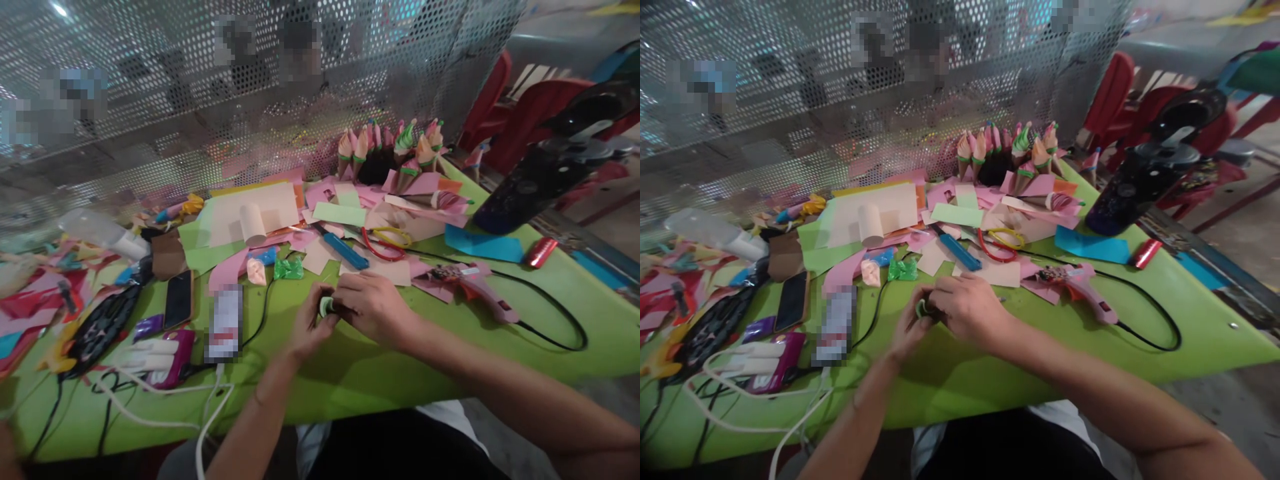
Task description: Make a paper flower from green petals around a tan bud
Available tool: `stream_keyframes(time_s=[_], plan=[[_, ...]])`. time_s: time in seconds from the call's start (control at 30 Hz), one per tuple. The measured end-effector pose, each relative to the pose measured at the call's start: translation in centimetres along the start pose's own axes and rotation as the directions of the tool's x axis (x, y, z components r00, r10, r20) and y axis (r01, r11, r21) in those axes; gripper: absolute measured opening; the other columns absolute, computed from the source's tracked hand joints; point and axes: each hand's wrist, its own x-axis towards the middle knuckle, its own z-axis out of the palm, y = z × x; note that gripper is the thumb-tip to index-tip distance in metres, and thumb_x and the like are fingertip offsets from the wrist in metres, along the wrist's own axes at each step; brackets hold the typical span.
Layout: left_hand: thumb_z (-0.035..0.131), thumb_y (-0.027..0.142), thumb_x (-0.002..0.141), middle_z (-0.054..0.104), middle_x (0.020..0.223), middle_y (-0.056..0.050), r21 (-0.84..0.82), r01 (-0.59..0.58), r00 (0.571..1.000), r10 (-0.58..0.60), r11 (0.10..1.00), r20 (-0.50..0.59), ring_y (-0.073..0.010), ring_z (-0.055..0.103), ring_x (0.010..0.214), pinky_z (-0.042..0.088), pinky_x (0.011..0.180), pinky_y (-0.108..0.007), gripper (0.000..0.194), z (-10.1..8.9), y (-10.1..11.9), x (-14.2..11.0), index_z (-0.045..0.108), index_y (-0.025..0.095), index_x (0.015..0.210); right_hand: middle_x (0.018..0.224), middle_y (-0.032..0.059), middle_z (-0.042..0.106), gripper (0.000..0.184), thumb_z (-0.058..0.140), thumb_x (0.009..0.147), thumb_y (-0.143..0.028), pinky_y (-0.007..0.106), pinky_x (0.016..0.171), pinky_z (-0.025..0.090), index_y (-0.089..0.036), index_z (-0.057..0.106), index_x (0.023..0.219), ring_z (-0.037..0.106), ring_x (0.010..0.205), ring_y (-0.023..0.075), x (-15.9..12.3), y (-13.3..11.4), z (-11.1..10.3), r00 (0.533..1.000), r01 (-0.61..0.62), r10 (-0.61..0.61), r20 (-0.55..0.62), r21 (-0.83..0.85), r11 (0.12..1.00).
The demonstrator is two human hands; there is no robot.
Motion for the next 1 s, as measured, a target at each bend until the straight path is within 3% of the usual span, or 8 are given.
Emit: stream_keyframes(time_s=[0.13,0.33,0.73,1.0], plan=[[0.06,0.068,0.079,0.05,0.083,0.0,-0.197,0.01,1.0,-0.014,0.98,-0.016,-0.0164,0.049,0.075,0.043,0.065,-0.028,0.053,-0.1,-0.6,-0.1,0.053,0.02,0.101,0.082,0.0022,0.066,0.011,0.067,0.083,-0.014,0.025,0.062,0.036,-0.019,0.065,0.093,0.058,0.071,0.014,0.4,-0.3,-1.2,0.995,-0.098,0.095,0.024,0.166,0.981],[0.06,0.065,0.08,0.054,0.087,-0.003,-0.2,-0.051,0.998,0.041,0.978,-0.055,-0.0181,0.051,0.079,0.045,0.067,-0.03,0.052,-0.6,-1.3,-0.2,0.054,0.019,0.105,0.081,0.0016,0.065,0.01,0.072,0.082,-0.014,0.022,0.059,0.039,-0.017,0.064,0.088,0.056,0.063,0.0111,0.8,-0.2,-2.2,0.987,-0.162,0.159,0.034,0.237,0.958],[0.058,0.068,0.08,0.05,0.091,-0.004,-0.132,-0.048,0.997,0.041,0.99,-0.061,-0.0189,0.048,0.082,0.044,0.069,-0.031,0.057,-0.7,-0.6,-0.4,0.052,0.02,0.108,0.091,0.0065,0.072,0.012,0.063,0.091,-0.016,0.026,0.068,0.045,-0.02,0.071,0.098,0.066,0.079,0.0161,0.3,0.0,-1.5,0.997,-0.036,0.05,-0.061,0.214,0.976],[0.055,0.069,0.081,0.053,0.094,-0.005,-0.104,-0.039,0.998,0.034,0.994,-0.051,-0.021,0.052,0.085,0.047,0.073,-0.033,0.058,-0.8,-0.5,-0.4,0.051,0.019,0.11,0.09,0.006,0.074,0.015,0.058,0.093,-0.016,0.027,0.067,0.046,-0.02,0.072,0.098,0.067,0.077,0.016,0.2,0.0,-1.0,0.995,0.01,0.008,-0.098,0.176,0.984]])
